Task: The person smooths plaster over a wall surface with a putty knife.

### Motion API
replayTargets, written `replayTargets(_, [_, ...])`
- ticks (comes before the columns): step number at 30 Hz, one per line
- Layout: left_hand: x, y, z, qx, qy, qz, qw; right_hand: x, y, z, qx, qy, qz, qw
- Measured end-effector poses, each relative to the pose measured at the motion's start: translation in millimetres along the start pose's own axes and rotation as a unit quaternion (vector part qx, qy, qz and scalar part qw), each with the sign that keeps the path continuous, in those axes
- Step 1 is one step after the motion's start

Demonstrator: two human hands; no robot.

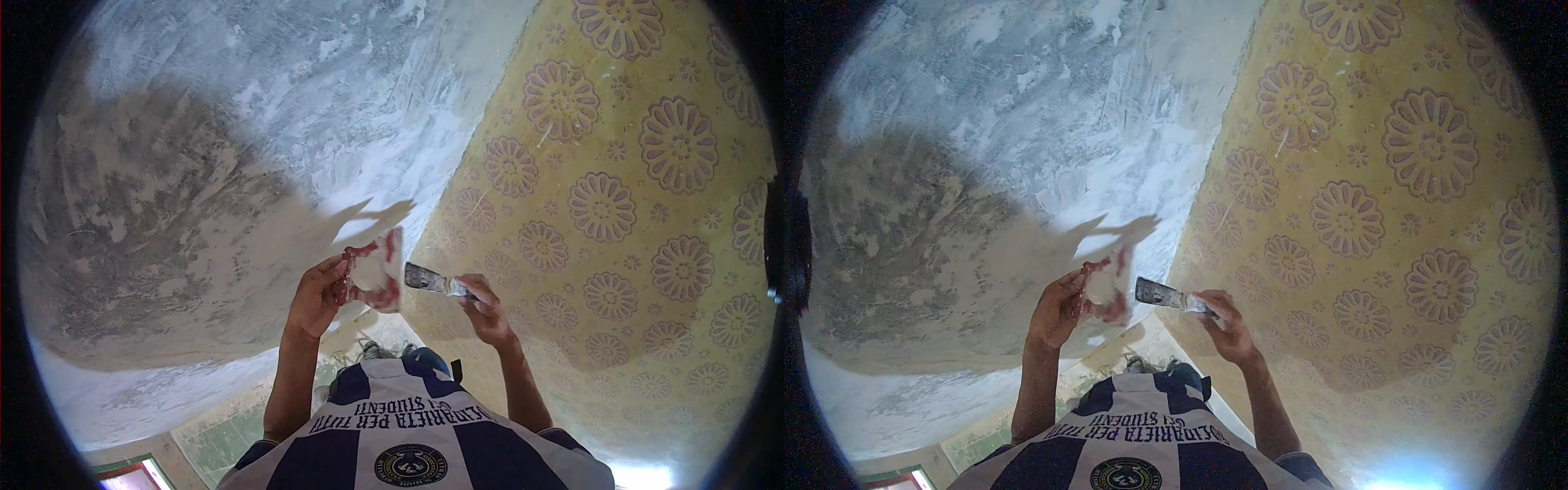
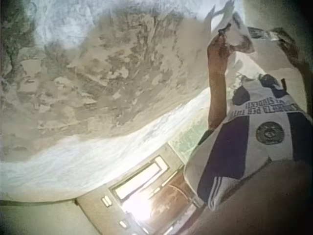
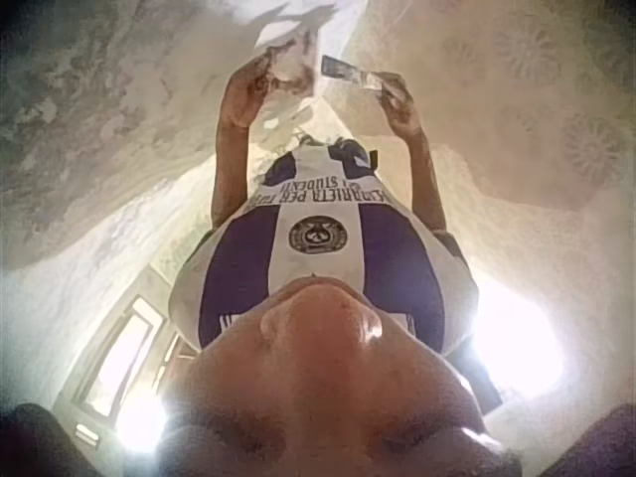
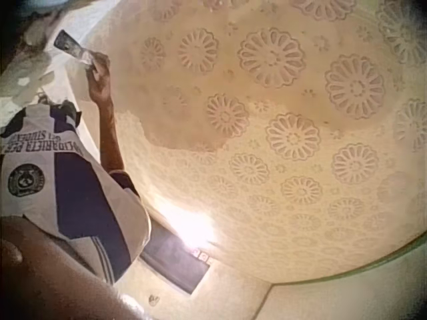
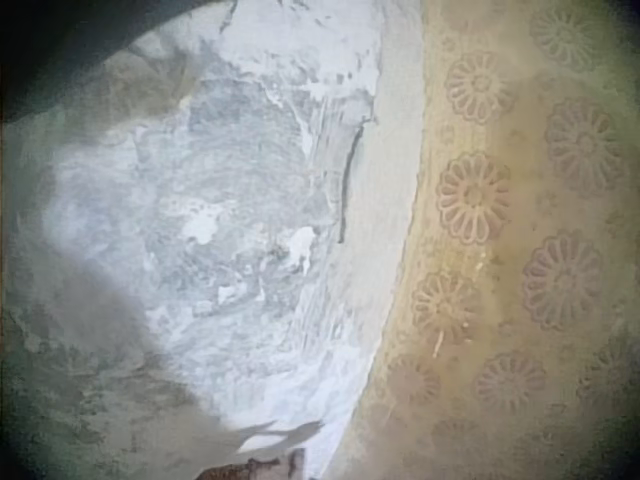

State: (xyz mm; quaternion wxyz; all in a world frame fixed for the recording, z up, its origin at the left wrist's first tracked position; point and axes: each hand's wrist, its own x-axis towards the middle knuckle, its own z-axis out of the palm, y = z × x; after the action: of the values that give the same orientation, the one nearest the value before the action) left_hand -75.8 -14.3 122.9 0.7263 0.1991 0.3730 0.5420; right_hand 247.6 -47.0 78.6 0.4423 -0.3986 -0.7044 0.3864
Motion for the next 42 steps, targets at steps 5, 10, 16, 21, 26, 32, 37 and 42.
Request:
replayTargets(5, [-2.2, -2.8, -13.0, 0.014, -0.036, 0.074, 0.996, -15.7, 0.4, -21.4, -0.089, 0.031, 0.083, 0.992])
replayTargets(10, [-5.3, -16.6, 4.3, 0.044, 0.005, 0.135, 0.99, -34.7, -39.1, -19.6, 0.166, 0.078, 0.278, 0.943])
replayTargets(16, [8.4, -40.1, 4.3, 0.054, 0.024, 0.18, 0.982, -33.9, -79.9, -4.7, 0.177, 0.011, 0.327, 0.928])
replayTargets(21, [10.1, -47.4, 13.9, 0.058, 0.006, 0.187, 0.981, -32.8, -77.9, 3.1, 0.177, 0.054, 0.335, 0.924])
replayTargets(26, [12.8, -50.7, 12.4, 0.156, -0.005, 0.209, 0.965, -26.8, -78.8, 2.3, 0.176, 0.051, 0.337, 0.924])
replayTargets(32, [16.6, -49.9, 3.2, 0.23, -0.028, 0.234, 0.944, -8.1, -87.8, 3.6, 0.189, 0.029, 0.338, 0.922])
replayTargets(37, [13.5, -56.6, -1.3, 0.171, -0.013, 0.208, 0.963, 5.2, -93.0, 7.7, 0.229, 0.026, 0.274, 0.934])
replayTargets(42, [16.0, -56.7, -13.7, 0.075, 0.024, 0.126, 0.989, 24.7, -87.1, 12.6, 0.402, 0.035, 0.179, 0.897])
